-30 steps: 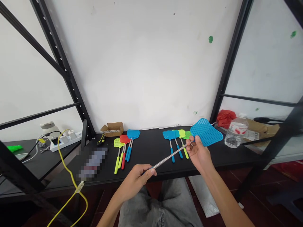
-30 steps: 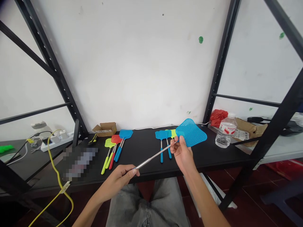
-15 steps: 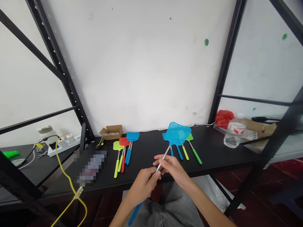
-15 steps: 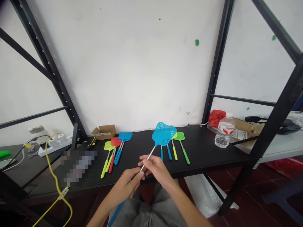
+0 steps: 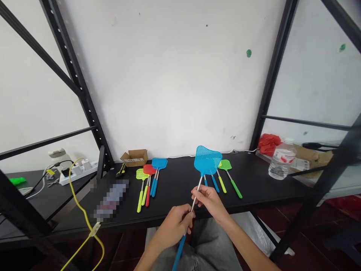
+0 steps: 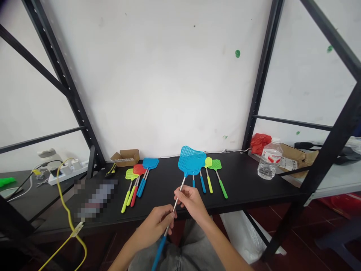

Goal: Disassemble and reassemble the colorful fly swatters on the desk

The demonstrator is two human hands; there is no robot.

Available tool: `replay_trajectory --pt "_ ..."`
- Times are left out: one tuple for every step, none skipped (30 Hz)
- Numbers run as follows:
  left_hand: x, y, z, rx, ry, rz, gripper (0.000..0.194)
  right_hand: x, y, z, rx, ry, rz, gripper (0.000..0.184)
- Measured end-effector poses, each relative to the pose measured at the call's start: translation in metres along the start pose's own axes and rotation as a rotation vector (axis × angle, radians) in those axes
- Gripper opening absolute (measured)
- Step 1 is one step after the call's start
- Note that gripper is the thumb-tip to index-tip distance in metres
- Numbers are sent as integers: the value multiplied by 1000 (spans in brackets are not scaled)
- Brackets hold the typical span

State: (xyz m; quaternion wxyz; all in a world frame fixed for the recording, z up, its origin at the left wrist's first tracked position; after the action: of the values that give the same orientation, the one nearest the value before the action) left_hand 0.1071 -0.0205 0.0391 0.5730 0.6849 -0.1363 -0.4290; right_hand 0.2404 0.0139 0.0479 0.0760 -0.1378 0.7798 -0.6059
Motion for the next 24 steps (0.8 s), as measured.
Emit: replay_trajectory --pt "5 -3 -1 -6 -26 16 29 -1 1 0 0 15 -23 37" --pt "9 -6 -2 -11 -49 31 29 -2 1 0 1 25 -48 38" --pt "13 -9 -3 -15 -70 42 29 -3 2 0 1 29 -70 39" --pt "15 -11 -3 -20 -88 51 29 -3 2 0 3 26 -85 40" --pt "18 -12 -4 -27 -102 58 30 -2 1 0 7 19 -96 40" --pt "19 -13 -4 -34 -114 65 31 -2 1 0 10 11 -103 41" --pt "19 -13 -4 -41 -122 69 32 -1 0 0 12 5 -110 42" --pt "19 -12 -4 -45 -128 66 32 -1 0 1 13 4 -117 43" --pt "19 -12 -4 -46 -132 56 33 -1 -1 1 14 4 -125 44" --pt "18 -11 -4 -47 -133 41 33 -1 -2 1 12 8 -133 45" --pt "18 -11 -3 -49 -132 23 33 -2 -2 1 10 15 -142 45" --pt "17 -12 -3 -57 -131 7 33 -3 -2 1 7 24 -153 45" --pt "17 -14 -3 -69 -133 -5 33 -4 -2 1 4 35 -166 45" --pt "17 -16 -3 -84 -136 -13 32 -7 -2 1 -1 48 -181 45" --pt "17 -18 -2 -96 -140 -22 31 -9 -2 1 -7 63 -196 46" --pt "16 -20 -2 -103 -145 -36 29 -12 -2 1 -13 80 -210 46" --pt "16 -21 -1 -105 -151 -56 27 -16 -2 0 -18 99 -222 46" --pt "16 -23 -1 -104 -157 -82 25 -20 -2 0 -24 121 -235 46" --pt "15 -24 0 -104 -166 -108 23 -24 -3 0 -30 146 -250 47" --pt "15 -26 1 -111 -179 -131 22 -29 -5 0 -39 175 -269 47" --pt "15 -28 2 -124 -196 -149 22 -34 -7 1 -51 203 -293 47" --pt "15 -30 2 -139 -214 -162 23 -40 -10 1 -66 233 -322 46" --pt "15 -31 3 -149 -228 -167 24 -46 -13 2 -82 264 -356 45" --pt "14 -33 4 -156 -240 -165 25 -52 -16 4 -97 297 -399 43"
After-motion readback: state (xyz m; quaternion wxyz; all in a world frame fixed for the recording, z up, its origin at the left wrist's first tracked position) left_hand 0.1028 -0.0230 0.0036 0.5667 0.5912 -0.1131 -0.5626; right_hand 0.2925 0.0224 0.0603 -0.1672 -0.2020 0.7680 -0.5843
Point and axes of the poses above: each hand's wrist, its own z-axis away from the middle knuckle, its own x-axis out of the palm, y = z × x, the point moved 7 cm from there along -z, towards the middle knuckle, and after that the axes turned 12 degrees about -y, right-handed, at the moved point
